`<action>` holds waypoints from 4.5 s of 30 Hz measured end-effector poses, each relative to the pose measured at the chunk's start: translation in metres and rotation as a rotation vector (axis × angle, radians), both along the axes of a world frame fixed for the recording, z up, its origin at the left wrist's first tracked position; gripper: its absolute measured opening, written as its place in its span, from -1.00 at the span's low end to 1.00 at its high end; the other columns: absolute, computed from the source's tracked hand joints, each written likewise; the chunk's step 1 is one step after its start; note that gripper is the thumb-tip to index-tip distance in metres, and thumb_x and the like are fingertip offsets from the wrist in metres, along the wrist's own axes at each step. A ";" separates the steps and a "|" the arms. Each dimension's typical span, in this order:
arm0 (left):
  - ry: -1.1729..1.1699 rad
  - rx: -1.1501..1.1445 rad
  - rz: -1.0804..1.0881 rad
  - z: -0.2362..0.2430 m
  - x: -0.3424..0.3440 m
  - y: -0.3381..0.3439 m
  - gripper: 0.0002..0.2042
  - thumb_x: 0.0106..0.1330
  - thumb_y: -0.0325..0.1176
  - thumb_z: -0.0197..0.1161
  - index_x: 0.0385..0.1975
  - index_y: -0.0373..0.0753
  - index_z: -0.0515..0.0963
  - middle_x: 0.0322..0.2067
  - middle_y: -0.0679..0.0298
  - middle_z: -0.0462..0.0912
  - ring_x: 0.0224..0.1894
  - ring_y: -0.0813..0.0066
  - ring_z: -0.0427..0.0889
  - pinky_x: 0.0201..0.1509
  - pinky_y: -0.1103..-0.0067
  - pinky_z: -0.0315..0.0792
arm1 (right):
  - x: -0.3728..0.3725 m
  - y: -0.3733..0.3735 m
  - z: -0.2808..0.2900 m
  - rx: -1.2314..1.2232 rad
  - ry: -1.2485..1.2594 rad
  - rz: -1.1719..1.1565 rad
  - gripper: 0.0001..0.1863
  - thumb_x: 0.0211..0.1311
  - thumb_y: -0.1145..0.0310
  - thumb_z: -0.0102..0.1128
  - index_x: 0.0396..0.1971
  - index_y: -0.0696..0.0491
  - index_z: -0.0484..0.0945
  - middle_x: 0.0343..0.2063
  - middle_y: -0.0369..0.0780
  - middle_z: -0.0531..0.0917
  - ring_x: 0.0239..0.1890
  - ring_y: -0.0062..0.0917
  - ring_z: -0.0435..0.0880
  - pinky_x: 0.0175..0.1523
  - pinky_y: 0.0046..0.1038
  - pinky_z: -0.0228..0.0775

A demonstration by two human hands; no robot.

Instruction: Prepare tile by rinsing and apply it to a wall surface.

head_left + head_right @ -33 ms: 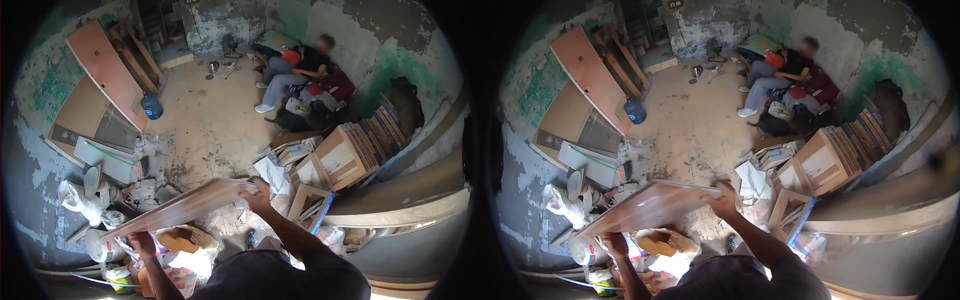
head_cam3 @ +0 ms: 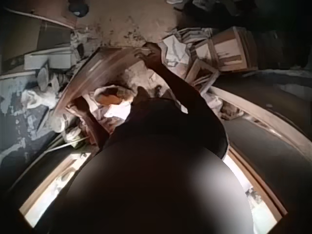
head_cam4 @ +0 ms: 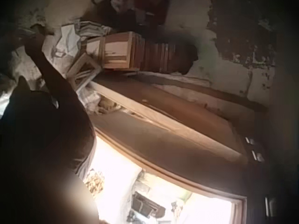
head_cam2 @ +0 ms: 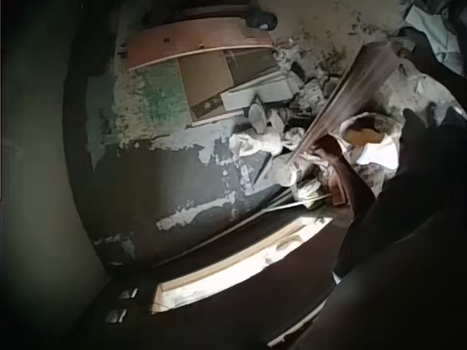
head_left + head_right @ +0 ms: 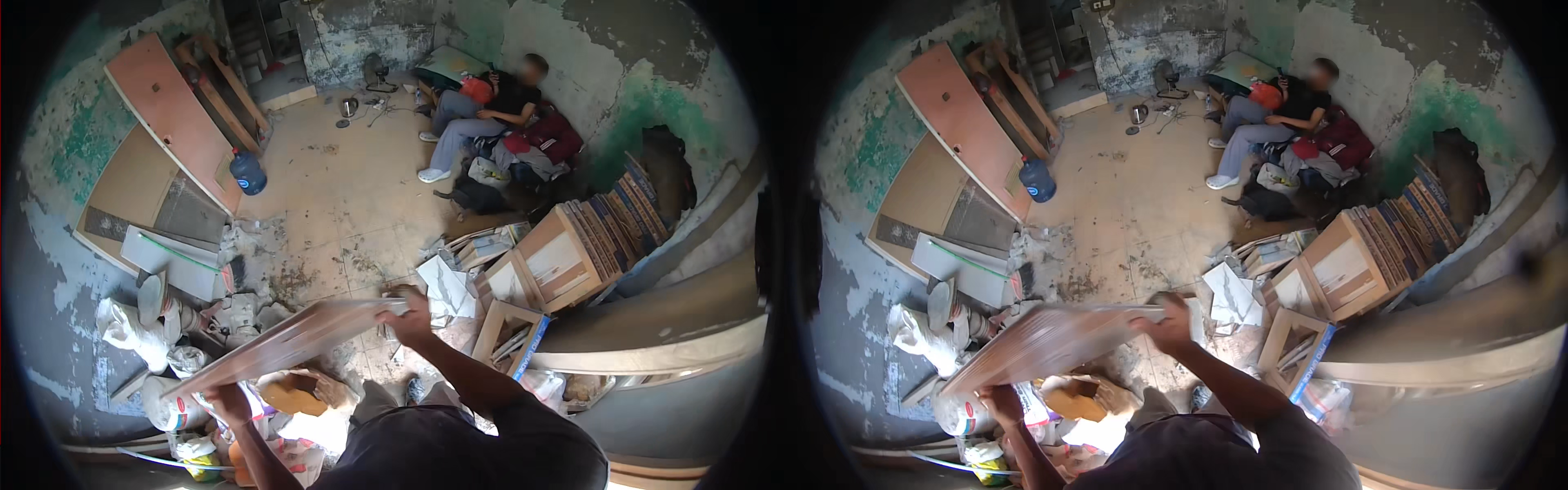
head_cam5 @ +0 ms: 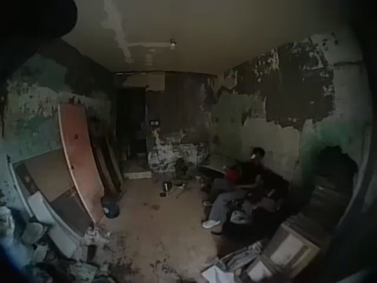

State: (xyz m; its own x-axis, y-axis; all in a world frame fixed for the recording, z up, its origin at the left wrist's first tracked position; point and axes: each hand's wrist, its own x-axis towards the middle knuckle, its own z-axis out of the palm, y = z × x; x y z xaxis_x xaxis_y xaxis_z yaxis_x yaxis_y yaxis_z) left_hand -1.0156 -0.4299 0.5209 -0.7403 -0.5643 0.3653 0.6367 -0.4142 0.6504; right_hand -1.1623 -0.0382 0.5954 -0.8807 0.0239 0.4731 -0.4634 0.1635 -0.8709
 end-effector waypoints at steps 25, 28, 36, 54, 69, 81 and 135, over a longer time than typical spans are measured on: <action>-0.222 0.020 0.330 0.075 -0.672 -0.216 -0.48 0.24 0.07 0.01 0.08 -0.15 0.30 0.01 0.39 0.41 -0.02 0.51 0.38 0.02 0.54 0.25 | -0.756 -0.324 0.053 -0.167 0.084 0.276 -0.68 -0.08 0.20 0.37 -0.45 0.15 0.57 -0.56 -0.19 0.64 -0.49 -0.59 0.58 -0.32 -0.50 0.38; -0.398 0.048 0.297 0.081 -0.784 -0.232 -0.53 0.24 -0.09 0.11 0.05 -0.25 0.30 0.03 0.21 0.40 0.09 0.42 0.35 0.16 0.49 0.18 | -0.869 -0.326 0.042 -0.044 -0.028 0.229 -0.64 -0.06 0.13 0.33 -0.44 0.15 0.57 -0.55 -0.17 0.63 -0.49 -0.53 0.59 -0.32 -0.48 0.37; -0.378 -0.043 0.235 0.072 -1.094 -0.267 -0.65 0.29 -0.31 0.07 -0.01 -0.38 0.32 -0.05 0.18 0.46 0.01 0.37 0.42 0.13 0.44 0.26 | -1.154 -0.353 -0.012 0.263 -0.336 -0.020 -0.37 -0.09 -0.25 0.16 -0.49 0.14 0.56 -0.55 -0.07 0.60 -0.38 -0.19 0.59 -0.25 -0.29 0.35; -0.755 -0.532 0.320 0.012 -1.684 -0.477 -0.78 0.20 -0.33 0.14 -0.33 -0.40 0.42 -0.44 0.14 0.55 -0.39 0.43 0.49 -0.27 0.48 0.38 | -1.671 -0.502 -0.110 0.196 -0.540 -0.106 -0.28 0.02 -0.27 0.01 -0.42 0.23 0.57 -0.47 0.03 0.61 -0.30 -0.15 0.59 -0.23 -0.27 0.34; -0.583 -0.842 -0.020 0.053 -2.244 -0.460 -0.71 0.16 -0.32 0.19 -0.24 -0.40 0.40 -0.37 0.04 0.55 -0.27 0.21 0.55 -0.18 0.42 0.37 | -2.060 -0.507 -0.107 -0.131 -0.552 -0.518 -0.33 0.18 -0.10 0.00 -0.29 0.39 0.48 -0.46 -0.10 0.58 -0.44 -0.49 0.48 -0.32 -0.45 0.32; -0.714 -0.413 -0.183 0.079 -2.622 -0.729 -0.74 0.26 -0.31 0.12 -0.22 -0.41 0.43 -0.31 0.18 0.54 -0.27 0.38 0.53 -0.31 0.49 0.47 | -2.469 -0.697 -0.020 -0.015 -0.487 0.179 -0.56 0.26 0.08 -0.04 -0.25 0.23 0.50 -0.46 -0.25 0.60 -0.42 -0.63 0.49 -0.29 -0.53 0.34; -1.025 0.096 -0.453 0.226 -4.197 -0.962 -0.65 0.04 -0.26 0.11 -0.22 -0.35 0.44 -0.35 0.12 0.54 -0.34 0.32 0.54 -0.27 0.46 0.48 | -4.081 -0.994 0.028 -0.030 -1.186 0.069 -0.44 0.22 0.07 0.02 -0.16 0.39 0.44 -0.27 -0.03 0.57 -0.29 -0.41 0.55 -0.22 -0.39 0.38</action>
State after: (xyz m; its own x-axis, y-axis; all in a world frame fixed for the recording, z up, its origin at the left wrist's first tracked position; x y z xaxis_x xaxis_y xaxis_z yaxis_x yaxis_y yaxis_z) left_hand -5.2124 -1.3915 0.7470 -0.8102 -0.1599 -0.5640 -0.4022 -0.5482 0.7333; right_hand -5.2437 -1.0324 0.6230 -0.7683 -0.0438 -0.6385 0.6279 0.1418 -0.7653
